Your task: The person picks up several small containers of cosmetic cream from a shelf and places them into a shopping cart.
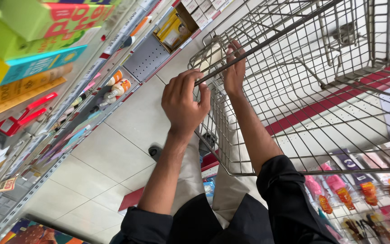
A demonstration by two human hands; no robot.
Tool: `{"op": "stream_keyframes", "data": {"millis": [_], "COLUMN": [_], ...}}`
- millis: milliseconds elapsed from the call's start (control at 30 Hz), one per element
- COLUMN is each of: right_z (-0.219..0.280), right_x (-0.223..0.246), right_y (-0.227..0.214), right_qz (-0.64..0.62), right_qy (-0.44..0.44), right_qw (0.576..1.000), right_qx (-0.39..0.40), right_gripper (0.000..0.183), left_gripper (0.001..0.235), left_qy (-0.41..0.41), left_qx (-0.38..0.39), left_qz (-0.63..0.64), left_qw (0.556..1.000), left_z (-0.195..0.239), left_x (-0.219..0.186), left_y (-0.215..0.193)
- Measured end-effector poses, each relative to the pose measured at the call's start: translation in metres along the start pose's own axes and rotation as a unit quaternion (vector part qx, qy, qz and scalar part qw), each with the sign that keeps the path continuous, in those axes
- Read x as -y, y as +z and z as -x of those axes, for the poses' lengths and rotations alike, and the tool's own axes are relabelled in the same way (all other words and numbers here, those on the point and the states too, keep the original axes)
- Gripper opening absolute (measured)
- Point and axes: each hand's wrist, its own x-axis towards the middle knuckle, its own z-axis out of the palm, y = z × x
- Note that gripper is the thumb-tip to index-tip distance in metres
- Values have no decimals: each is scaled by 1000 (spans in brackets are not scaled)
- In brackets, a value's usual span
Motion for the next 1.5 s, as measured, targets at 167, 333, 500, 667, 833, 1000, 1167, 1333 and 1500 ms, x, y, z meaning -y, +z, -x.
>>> {"op": "stream_keyframes", "data": {"millis": [167,333,500,667,833,1000,1167,1333,1500], "right_z": [39,131,213,278,350,391,401,385,377], "right_x": [28,178,255,335,450,539,583,581,574], "right_y": [-27,-29,-20,51,132,193,211,225,238], "right_qz": [5,-5,-2,-26,28,86,291,367,470], "right_qy": [-60,-153,-288,-412,-567,-748,-757,-728,-631], "right_qw": [988,980,957,904,802,638,583,578,617], "right_qx": [-141,-125,-13,110,184,161,49,24,30], "right_gripper": [26,15,9,11,9,21,43,55,74], "left_gripper": [26,49,43,37,30,23,33,45,42], "left_qy": [13,-18,0,-25,16,91,112,95,40], "left_qx": [-9,-4,-2,-82,-213,-326,-303,-208,-114], "left_qz": [21,116,136,105,70,37,-17,-56,-64], "left_qw": [1000,993,991,991,974,940,946,972,991], "left_z": [11,29,103,147,155,137,101,66,42], "left_x": [7,-26,-38,-45,-26,-17,-22,-21,-14], "left_y": [-6,-99,-193,-324,-435,-521,-577,-593,-593]}}
